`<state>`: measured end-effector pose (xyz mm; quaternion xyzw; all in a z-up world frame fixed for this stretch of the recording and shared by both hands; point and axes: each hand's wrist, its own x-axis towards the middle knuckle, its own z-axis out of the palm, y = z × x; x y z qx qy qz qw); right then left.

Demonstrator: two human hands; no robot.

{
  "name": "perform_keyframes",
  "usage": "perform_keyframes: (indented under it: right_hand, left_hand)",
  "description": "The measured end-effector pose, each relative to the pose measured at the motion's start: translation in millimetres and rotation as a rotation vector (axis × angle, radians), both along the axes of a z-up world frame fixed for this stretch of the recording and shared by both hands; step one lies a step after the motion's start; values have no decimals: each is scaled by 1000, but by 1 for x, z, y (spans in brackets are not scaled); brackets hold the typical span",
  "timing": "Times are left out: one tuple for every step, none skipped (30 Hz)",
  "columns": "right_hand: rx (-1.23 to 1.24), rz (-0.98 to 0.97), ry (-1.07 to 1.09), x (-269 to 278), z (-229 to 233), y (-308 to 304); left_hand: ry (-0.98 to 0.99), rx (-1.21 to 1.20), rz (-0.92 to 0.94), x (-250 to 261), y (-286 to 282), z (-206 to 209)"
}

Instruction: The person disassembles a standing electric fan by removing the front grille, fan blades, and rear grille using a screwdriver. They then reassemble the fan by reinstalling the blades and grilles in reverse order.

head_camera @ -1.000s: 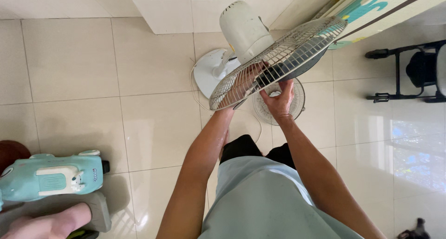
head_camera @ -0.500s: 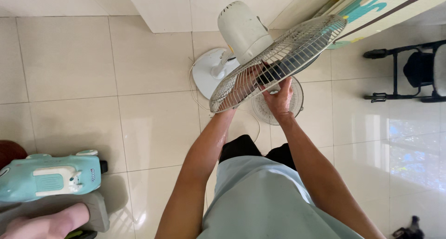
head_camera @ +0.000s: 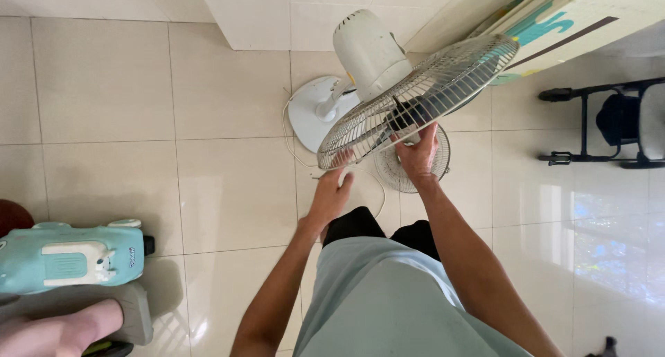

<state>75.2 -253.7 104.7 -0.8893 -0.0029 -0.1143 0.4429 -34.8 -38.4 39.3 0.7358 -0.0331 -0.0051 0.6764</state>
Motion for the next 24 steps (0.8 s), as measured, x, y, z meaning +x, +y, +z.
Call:
perform_keyframes:
  right_hand:
    - [9,9,4,-1,1,-1]
    - [22,19,6,-1,2,0]
    - [34,29,9,-2,3,1]
    - [28,32,-11,-1,4,1]
    - [22,36,-31,0,6,2]
    - [15,42,-48,0,6,4]
    - [25,34,-45,1,6,6]
    - [33,27,-33,-2,7,6]
    - [41,20,-20,-5,6,7]
    - [49,30,-41,-7,6,8]
    - [58,40,-63,-8,6,8]
    - [67,52,-90,-5,7,9]
    - [69,70,-92,-4,8,9]
    - [73,86,-97,-5,9,10]
    - [77,102,-102,-5,10,11]
    - [88,89,-94,-7,11,12]
    - [98,75,-87,-8,11,13]
    - [109,59,-86,-5,13,13]
    - [97,57,-85,-1,15,14]
    - [85,50,-81,0,15,15]
    - [72,43,-77,4,15,16]
    - [67,45,-63,5,14,16]
    - [62,47,-50,9,13,14]
    - [52,44,-35,10,11,10]
  left_hand:
    - [-61,-72,-29,-15,13,4]
    - [-3,-185,-8,-29,27,8]
    - [55,-297,12,-34,41,10]
    - [-84,-370,160,-30,55,11]
    - [-225,-441,307,-26,67,13]
    - [-152,-503,472,-10,79,14]
    - [-77,-565,637,17,90,14]
    - [-28,-396,660,39,101,17]
    - [64,-401,664,78,105,20]
    - [-35,-352,564,111,106,25]
    - [37,-178,571,142,98,32]
    - [-40,-38,499,171,92,39]
    - [73,-37,408,198,83,45]
    - [147,0,324,226,70,52]
    - [129,45,273,248,56,58]
    - [116,89,217,264,43,60]
    - [143,46,190,276,33,61]
    - [161,5,162,290,24,63]
    - [179,-36,133,299,19,64]
    - [150,-26,134,303,16,62]
    - [121,-16,135,308,13,60]
    - [100,-2,131,307,10,57]
    - [129,-18,116,310,11,55]
    - [161,-39,96,311,12,52]
